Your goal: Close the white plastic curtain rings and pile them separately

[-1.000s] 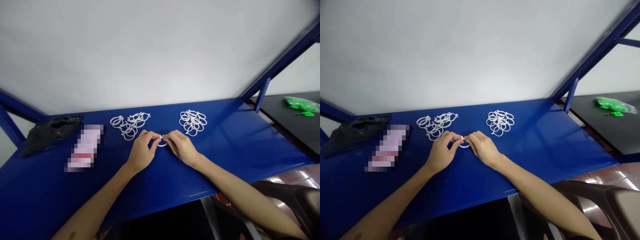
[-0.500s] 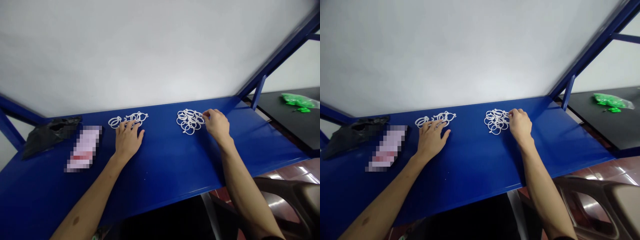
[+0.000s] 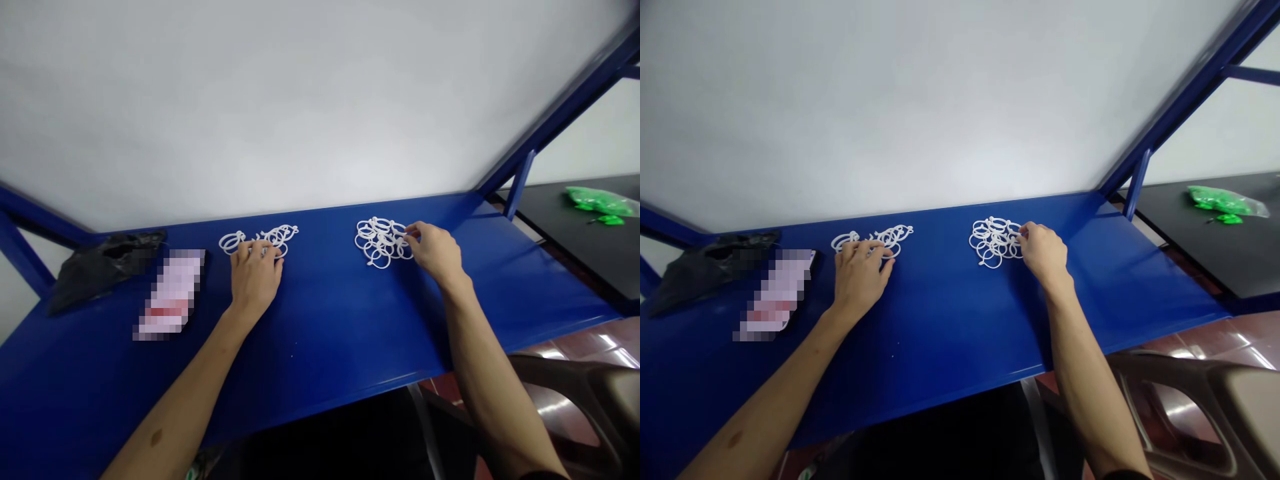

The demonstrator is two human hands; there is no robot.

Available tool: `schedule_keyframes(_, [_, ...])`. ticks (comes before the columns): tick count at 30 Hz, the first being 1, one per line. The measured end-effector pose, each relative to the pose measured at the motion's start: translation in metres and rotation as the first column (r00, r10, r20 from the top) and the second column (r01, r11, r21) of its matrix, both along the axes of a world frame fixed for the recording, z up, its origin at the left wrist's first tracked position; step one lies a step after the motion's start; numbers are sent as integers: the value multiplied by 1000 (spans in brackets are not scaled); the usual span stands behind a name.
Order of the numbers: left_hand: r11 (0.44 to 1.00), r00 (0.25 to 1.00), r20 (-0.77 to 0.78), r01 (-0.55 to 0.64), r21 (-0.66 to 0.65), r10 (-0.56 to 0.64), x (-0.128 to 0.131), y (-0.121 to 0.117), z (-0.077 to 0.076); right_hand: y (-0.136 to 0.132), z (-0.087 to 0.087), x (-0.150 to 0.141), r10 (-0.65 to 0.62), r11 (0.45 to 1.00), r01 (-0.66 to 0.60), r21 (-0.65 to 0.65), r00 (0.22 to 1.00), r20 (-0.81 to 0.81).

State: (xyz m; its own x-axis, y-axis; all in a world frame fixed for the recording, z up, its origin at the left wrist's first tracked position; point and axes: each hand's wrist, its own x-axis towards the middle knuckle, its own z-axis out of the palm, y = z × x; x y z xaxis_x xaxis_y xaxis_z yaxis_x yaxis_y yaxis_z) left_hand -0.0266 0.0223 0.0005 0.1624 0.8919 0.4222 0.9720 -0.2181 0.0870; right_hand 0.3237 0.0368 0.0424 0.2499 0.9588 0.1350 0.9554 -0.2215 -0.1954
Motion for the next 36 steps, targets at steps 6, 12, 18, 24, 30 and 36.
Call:
schedule_keyframes(6, [1000, 1000, 10, 4, -20, -3, 0, 1, -1, 0, -4, -3, 86, 989, -88, 119, 996, 20])
schedule_keyframes(12, [1000, 997, 79, 14, -9, -13, 0, 2, -2, -2, -4, -8, 123, 971, -124, 206, 992, 15])
schedule_keyframes(18, [1000, 998, 56, -1, 6, 0, 2, 0, 4, -3, -3, -13, 145, 952, -146, 267, 989, 23])
schedule_keyframes(24, [1000, 999, 41, 1, 5, -1, 3, 0, 2, -6, -1, -19, 169, 943, -168, 286, 985, 23])
schedule_keyframes(30, [1000, 999, 47, 6, 1, -6, 4, 0, 2, -6, -3, -20, 192, 929, -187, 319, 981, 14])
schedule_keyframes(36, [1000, 999, 42, 9, -11, -9, 3, -1, 2, -7, -2, -21, 187, 937, -187, 294, 982, 28])
